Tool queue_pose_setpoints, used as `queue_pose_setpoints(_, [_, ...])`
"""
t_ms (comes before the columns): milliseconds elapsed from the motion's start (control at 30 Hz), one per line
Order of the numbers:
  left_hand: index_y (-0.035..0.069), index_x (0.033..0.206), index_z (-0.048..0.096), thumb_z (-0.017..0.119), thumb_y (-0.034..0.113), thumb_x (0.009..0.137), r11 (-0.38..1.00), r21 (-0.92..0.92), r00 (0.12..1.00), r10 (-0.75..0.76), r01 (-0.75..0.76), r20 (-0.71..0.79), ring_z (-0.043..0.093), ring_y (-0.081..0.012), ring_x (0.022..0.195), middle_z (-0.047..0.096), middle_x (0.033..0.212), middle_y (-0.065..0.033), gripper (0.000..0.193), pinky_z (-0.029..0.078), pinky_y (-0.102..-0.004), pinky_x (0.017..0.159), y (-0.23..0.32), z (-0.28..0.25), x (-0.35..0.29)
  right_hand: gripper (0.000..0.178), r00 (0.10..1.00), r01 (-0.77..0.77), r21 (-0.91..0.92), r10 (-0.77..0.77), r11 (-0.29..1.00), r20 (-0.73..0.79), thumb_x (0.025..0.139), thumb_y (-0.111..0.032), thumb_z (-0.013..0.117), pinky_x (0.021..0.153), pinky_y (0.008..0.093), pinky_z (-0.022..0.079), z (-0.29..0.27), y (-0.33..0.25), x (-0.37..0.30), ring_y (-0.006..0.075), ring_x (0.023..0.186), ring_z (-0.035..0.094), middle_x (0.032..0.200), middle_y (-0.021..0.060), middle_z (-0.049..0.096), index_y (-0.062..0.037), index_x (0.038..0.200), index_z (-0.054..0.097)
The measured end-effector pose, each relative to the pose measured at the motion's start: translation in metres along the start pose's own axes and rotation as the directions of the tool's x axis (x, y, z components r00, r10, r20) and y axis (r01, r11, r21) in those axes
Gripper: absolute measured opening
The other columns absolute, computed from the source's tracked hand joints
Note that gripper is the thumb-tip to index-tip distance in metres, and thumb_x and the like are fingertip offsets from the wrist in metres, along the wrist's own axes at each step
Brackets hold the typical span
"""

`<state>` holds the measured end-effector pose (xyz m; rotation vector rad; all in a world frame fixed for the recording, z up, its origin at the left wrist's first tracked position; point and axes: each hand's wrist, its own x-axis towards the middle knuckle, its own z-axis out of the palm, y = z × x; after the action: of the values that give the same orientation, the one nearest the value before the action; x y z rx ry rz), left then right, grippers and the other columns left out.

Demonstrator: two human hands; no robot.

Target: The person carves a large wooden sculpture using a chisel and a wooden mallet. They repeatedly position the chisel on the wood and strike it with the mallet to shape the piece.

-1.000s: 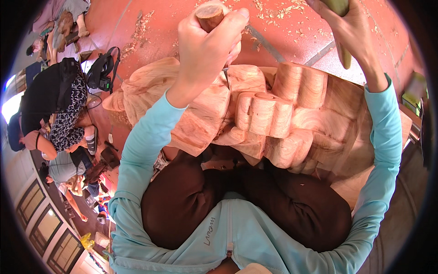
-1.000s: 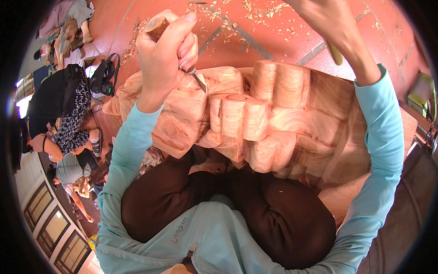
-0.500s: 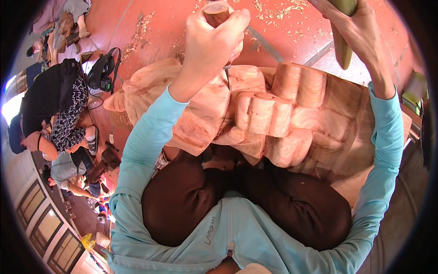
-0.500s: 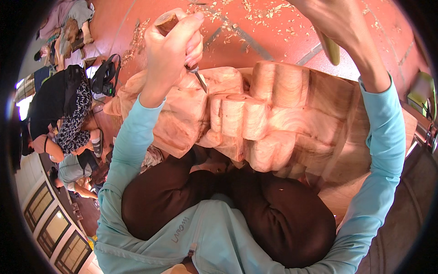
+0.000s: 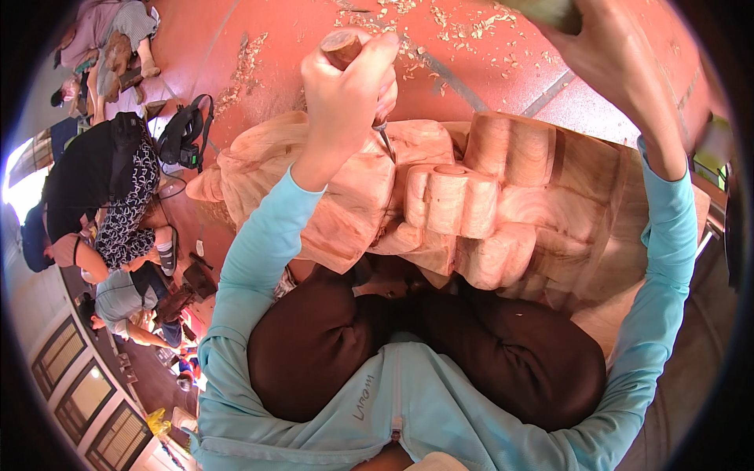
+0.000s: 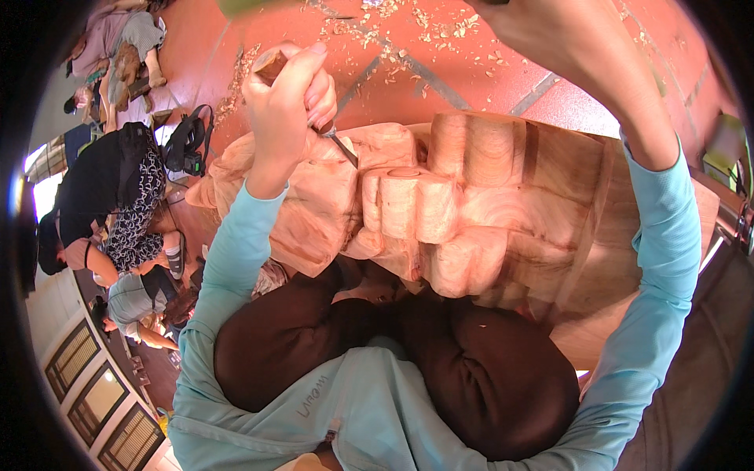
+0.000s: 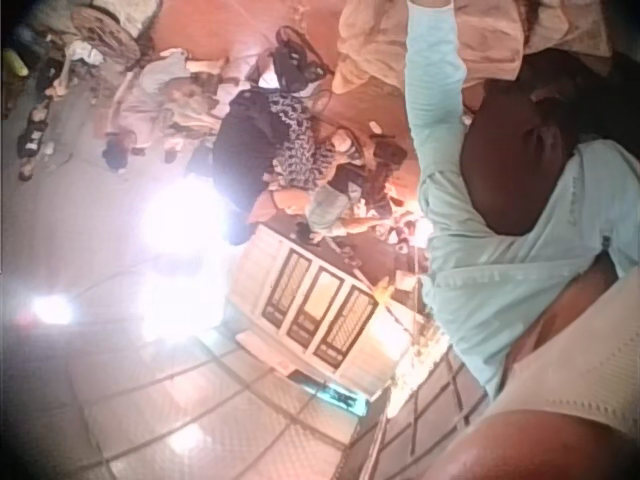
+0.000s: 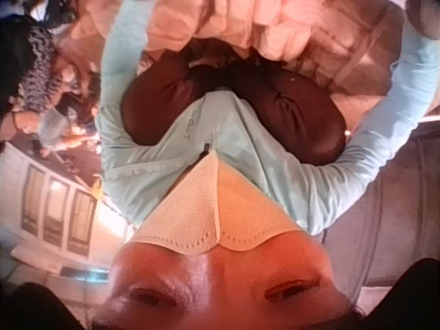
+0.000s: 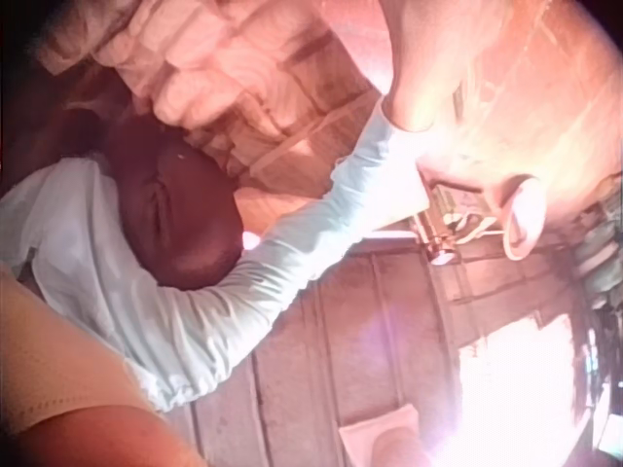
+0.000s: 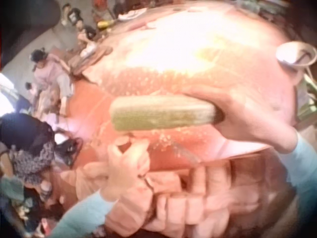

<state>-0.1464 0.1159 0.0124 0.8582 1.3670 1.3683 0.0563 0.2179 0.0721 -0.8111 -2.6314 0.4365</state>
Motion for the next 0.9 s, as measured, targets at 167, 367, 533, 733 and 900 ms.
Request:
queue_pose_setpoints(167, [0.009,0.064,0.041,0.055,0.007,0.086,1.000,-0.013,1.000,0.007,-0.007,-0.010,0.032,-0.0084,0.036,0.034,0.047,0.0007,0.026,0.025,-0.0256,0.035,0.000,0.004,0.002,0.047,0.933,-0.127,0.273,0.208,0.953,-0.293,0.076,0.001,0.064,0.081,0.0304,0.054,0.017,0.000,-0.003,0.0239,0.088,0.065,0.102,0.0161,0.066,-0.0034,0.122,0.056])
queue_pose_setpoints(367, [0.007,0.066,0.043,0.058,0.009,0.087,0.999,-0.036,1.000,0.012,-0.012,-0.016,0.032,-0.0087,0.036,0.034,0.047,0.0006,0.025,0.025,-0.0253,0.035,-0.004,0.001,-0.002,0.052,0.979,0.003,0.060,0.009,0.998,-0.202,0.076,0.004,0.060,0.078,0.0338,0.054,0.014,0.007,-0.008,0.0229,0.088,0.064,0.105,0.0159,0.065,-0.0046,0.127,0.053])
queue_pose_setpoints(533, [0.007,0.066,0.044,0.060,0.010,0.087,0.998,-0.058,0.997,0.014,-0.009,0.076,0.038,-0.0063,0.037,0.043,0.050,0.0009,0.026,0.027,-0.0236,0.034,-0.003,0.003,0.000,0.051,1.000,-0.001,0.063,0.001,0.998,-0.010,0.073,0.002,0.062,0.068,0.0345,0.054,0.008,0.005,-0.008,0.0195,0.077,0.066,0.097,0.0127,0.068,-0.0068,0.123,0.055])
queue_pose_setpoints(733, [0.010,0.065,0.040,0.057,0.011,0.089,0.989,-0.111,0.994,0.093,-0.098,-0.051,0.029,-0.0062,0.035,0.033,0.047,0.0024,0.029,0.021,-0.0237,0.033,-0.006,-0.001,-0.004,0.047,0.969,-0.134,0.178,0.166,0.975,-0.184,0.079,-0.001,0.062,0.071,0.0344,0.055,0.030,-0.011,-0.008,0.0254,0.078,0.066,0.100,0.0184,0.066,-0.0022,0.125,0.051])
queue_pose_setpoints(900, [0.012,0.065,0.039,0.055,0.011,0.090,0.988,-0.145,0.979,0.021,-0.051,-0.201,0.028,-0.0067,0.035,0.030,0.047,0.0030,0.030,0.022,-0.0232,0.033,-0.012,-0.010,0.009,0.050,0.937,0.030,0.188,0.038,0.982,-0.346,0.079,-0.007,0.068,0.084,0.0364,0.051,0.032,0.002,-0.008,0.0283,0.098,0.061,0.110,0.0218,0.061,0.0043,0.123,0.047])
